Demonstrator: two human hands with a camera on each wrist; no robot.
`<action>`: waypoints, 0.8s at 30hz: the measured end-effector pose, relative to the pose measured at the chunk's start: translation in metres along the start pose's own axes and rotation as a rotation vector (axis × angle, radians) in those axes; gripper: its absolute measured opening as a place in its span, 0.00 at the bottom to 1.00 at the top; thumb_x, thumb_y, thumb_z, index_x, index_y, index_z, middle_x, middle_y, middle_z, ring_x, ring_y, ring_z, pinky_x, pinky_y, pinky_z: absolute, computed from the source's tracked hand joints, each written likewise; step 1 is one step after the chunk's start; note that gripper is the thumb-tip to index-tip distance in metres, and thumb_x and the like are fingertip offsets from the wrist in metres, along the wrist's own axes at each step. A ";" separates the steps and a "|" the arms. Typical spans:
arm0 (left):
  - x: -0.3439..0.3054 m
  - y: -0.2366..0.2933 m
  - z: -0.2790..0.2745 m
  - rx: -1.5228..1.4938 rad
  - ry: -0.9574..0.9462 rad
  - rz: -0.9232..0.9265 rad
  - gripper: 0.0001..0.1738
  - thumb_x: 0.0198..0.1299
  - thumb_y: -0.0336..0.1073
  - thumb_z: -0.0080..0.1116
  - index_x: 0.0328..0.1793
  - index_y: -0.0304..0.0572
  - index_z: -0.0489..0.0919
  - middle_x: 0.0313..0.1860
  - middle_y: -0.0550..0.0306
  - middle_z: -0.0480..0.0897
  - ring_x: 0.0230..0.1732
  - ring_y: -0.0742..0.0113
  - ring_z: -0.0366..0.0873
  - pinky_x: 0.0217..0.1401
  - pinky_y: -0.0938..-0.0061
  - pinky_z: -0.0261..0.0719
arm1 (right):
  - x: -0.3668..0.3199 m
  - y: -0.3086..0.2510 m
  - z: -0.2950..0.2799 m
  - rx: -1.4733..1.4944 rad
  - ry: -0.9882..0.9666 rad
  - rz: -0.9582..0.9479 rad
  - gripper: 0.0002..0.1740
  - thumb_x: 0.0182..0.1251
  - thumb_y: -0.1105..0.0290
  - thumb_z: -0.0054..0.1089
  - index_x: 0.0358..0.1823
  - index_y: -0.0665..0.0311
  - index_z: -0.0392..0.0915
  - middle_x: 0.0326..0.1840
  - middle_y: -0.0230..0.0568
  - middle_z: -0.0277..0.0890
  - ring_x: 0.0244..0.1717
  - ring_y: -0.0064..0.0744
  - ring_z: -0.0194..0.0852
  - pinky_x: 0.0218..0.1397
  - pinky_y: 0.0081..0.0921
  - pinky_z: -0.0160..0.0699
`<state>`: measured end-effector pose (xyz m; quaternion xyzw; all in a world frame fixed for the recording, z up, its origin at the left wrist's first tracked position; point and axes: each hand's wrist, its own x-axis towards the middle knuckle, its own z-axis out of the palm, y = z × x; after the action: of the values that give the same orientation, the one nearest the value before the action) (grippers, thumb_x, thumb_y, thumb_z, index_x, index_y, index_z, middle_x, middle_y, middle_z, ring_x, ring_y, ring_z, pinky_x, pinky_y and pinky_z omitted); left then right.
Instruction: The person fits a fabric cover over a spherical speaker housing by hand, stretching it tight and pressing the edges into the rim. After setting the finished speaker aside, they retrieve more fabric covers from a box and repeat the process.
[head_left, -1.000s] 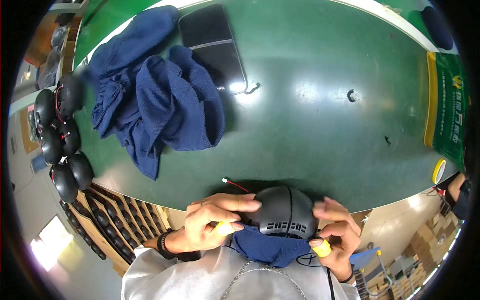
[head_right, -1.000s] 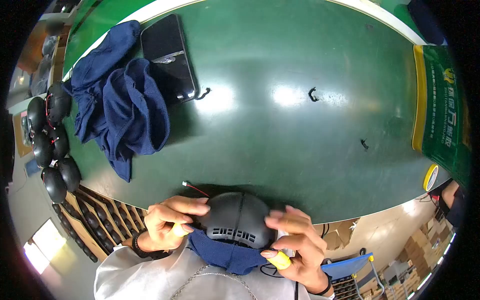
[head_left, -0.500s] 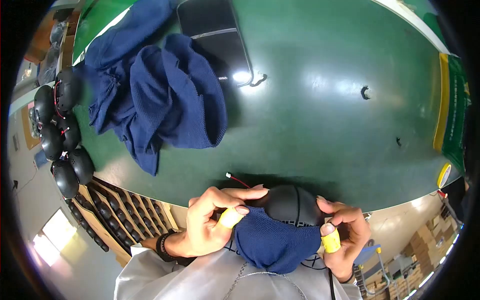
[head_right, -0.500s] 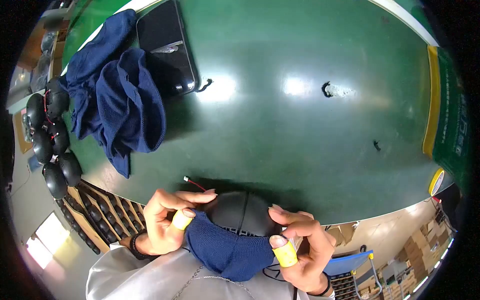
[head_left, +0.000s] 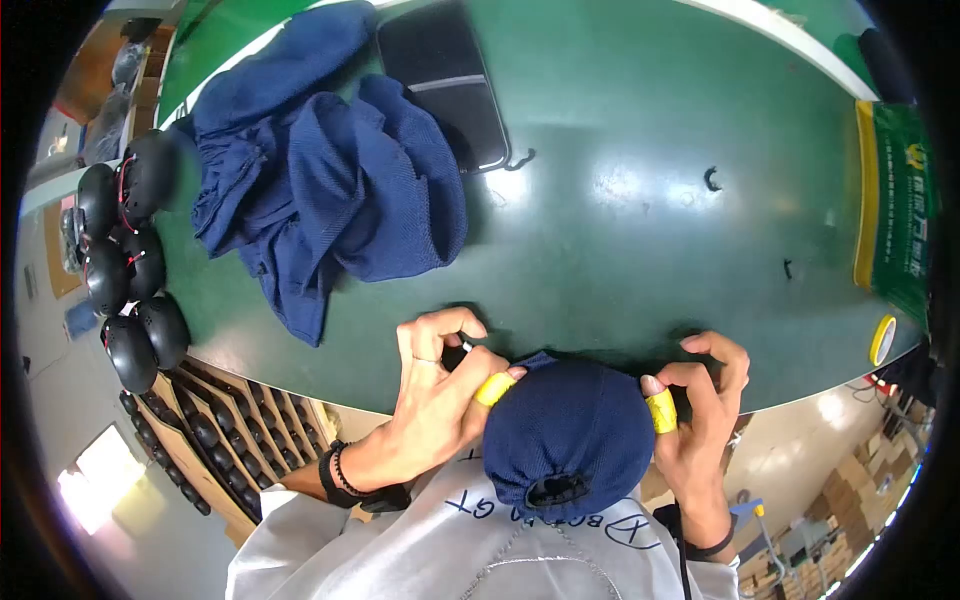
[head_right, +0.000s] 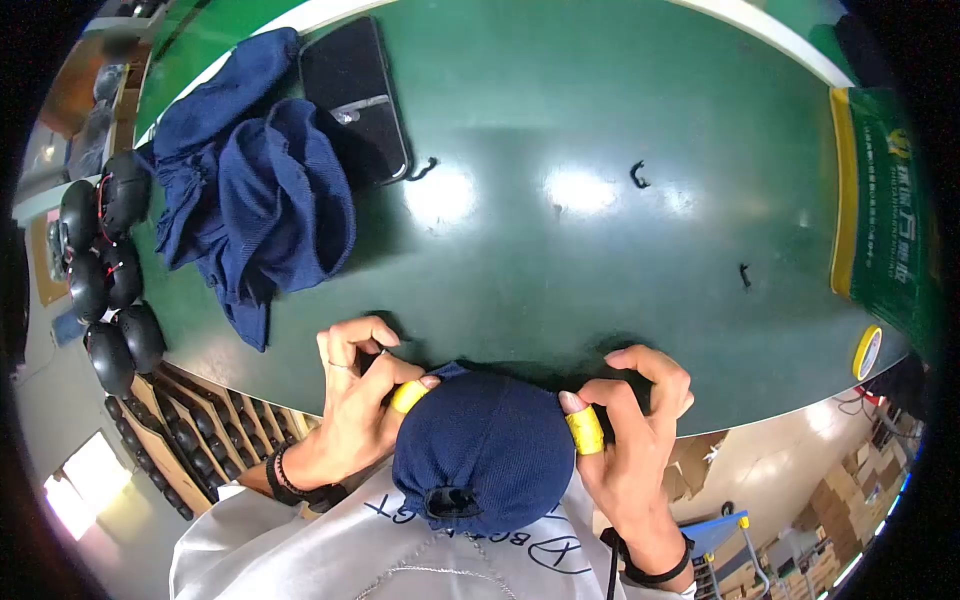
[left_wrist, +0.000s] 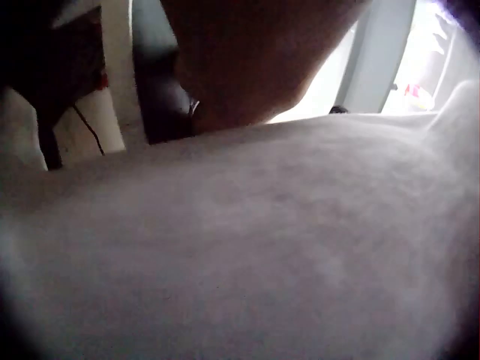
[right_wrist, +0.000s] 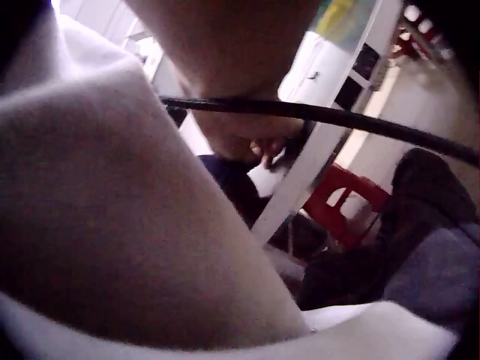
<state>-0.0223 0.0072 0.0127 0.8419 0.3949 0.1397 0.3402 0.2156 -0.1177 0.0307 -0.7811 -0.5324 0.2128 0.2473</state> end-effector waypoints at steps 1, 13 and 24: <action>0.005 0.000 -0.001 0.003 0.016 0.013 0.13 0.51 0.33 0.80 0.39 0.48 0.85 0.57 0.53 0.71 0.47 0.57 0.65 0.54 0.62 0.65 | 0.004 0.000 -0.002 -0.004 0.015 -0.014 0.11 0.61 0.75 0.72 0.44 0.61 0.81 0.61 0.44 0.75 0.59 0.42 0.71 0.62 0.40 0.61; -0.001 0.011 0.052 -0.688 0.458 0.400 0.53 0.73 0.77 0.31 0.72 0.27 0.68 0.70 0.25 0.74 0.71 0.33 0.76 0.79 0.39 0.62 | -0.013 0.001 0.059 0.689 0.228 -0.441 0.60 0.66 0.19 0.44 0.79 0.66 0.52 0.79 0.71 0.58 0.81 0.62 0.60 0.85 0.57 0.52; -0.012 0.015 0.033 -0.556 0.280 0.453 0.55 0.72 0.78 0.28 0.68 0.25 0.74 0.67 0.29 0.78 0.70 0.34 0.76 0.76 0.43 0.70 | 0.000 -0.013 0.027 0.736 0.112 -0.417 0.59 0.64 0.17 0.43 0.58 0.75 0.79 0.60 0.60 0.80 0.65 0.60 0.79 0.71 0.51 0.76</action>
<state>-0.0051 -0.0241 -0.0007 0.7562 0.1887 0.4267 0.4589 0.1899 -0.1094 0.0170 -0.5266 -0.5533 0.2912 0.5759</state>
